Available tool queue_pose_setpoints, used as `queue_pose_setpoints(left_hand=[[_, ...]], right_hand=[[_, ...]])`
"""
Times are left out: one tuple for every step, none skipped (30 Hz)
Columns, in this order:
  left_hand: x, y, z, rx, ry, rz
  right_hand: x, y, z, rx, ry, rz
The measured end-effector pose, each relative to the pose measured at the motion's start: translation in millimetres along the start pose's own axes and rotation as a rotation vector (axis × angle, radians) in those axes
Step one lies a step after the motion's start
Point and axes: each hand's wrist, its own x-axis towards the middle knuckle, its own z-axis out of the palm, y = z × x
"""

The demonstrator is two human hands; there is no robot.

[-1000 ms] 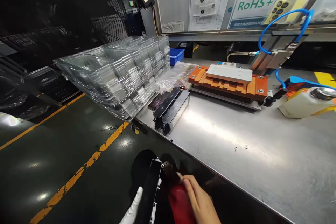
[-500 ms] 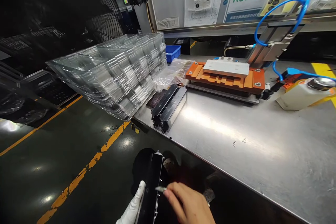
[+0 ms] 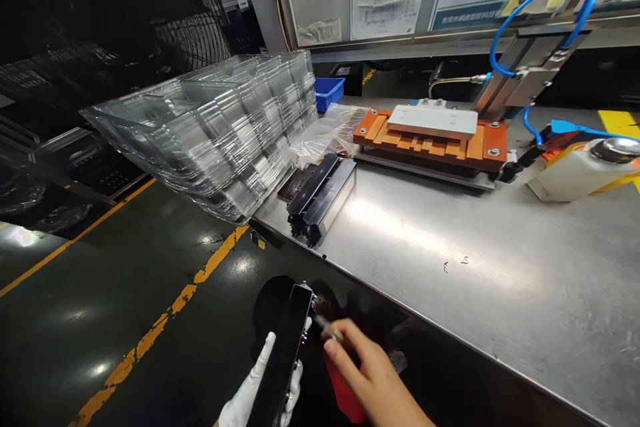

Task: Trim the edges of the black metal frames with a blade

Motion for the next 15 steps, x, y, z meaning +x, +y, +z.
queue_pose_setpoints(left_hand=[[0.0, 0.3, -1.6, -0.007, -0.035, -0.013], [0.1, 0.4, -4.1, -0.001, -0.073, -0.025], [0.2, 0.5, -7.5, 0.018, -0.104, -0.036], [0.0, 0.7, -11.3, 0.041, -0.122, -0.047], [-0.5, 1.2, -15.0, 0.065, -0.127, -0.057], [-1.5, 2.2, -18.3, 0.089, -0.124, -0.064], [-3.2, 3.8, -20.7, 0.108, -0.12, -0.067], [-5.5, 6.0, -22.1, 0.111, -0.115, -0.049], [-8.3, 8.7, -22.5, 0.108, -0.11, -0.017], [-11.7, 11.9, -21.8, 0.095, -0.105, 0.034], [-15.2, 15.4, -20.3, 0.073, -0.099, 0.102], [-18.8, 18.8, -18.0, 0.044, -0.09, 0.188], [-21.9, 21.8, -15.0, 0.01, -0.077, 0.288], [-24.1, 24.1, -11.5, -0.021, -0.059, 0.388], [-25.1, 25.5, -7.6, -0.045, -0.039, 0.478]], right_hand=[[6.3, 3.1, -3.1, 0.026, 0.062, -0.011], [11.6, 4.9, -5.9, 0.044, 0.099, -0.043], [15.5, 5.2, -8.3, 0.058, 0.105, -0.087], [17.8, 4.0, -10.4, 0.07, 0.089, -0.125], [18.4, 1.8, -12.0, 0.083, 0.058, -0.146], [17.7, -0.7, -13.5, 0.096, 0.026, -0.148], [16.2, -2.6, -14.7, 0.105, 0.005, -0.142], [14.4, -3.1, -15.8, 0.116, 0.003, -0.128], [12.7, -1.7, -16.6, 0.13, 0.018, -0.107], [11.5, 1.9, -17.2, 0.148, 0.045, -0.078], [11.0, 7.6, -17.0, 0.169, 0.078, -0.038], [11.3, 15.0, -15.8, 0.196, 0.126, 0.009], [12.2, 23.2, -13.0, 0.224, 0.179, 0.057], [13.4, 31.1, -8.1, 0.251, 0.239, 0.097], [14.7, 37.6, -0.8, 0.279, 0.307, 0.123]])
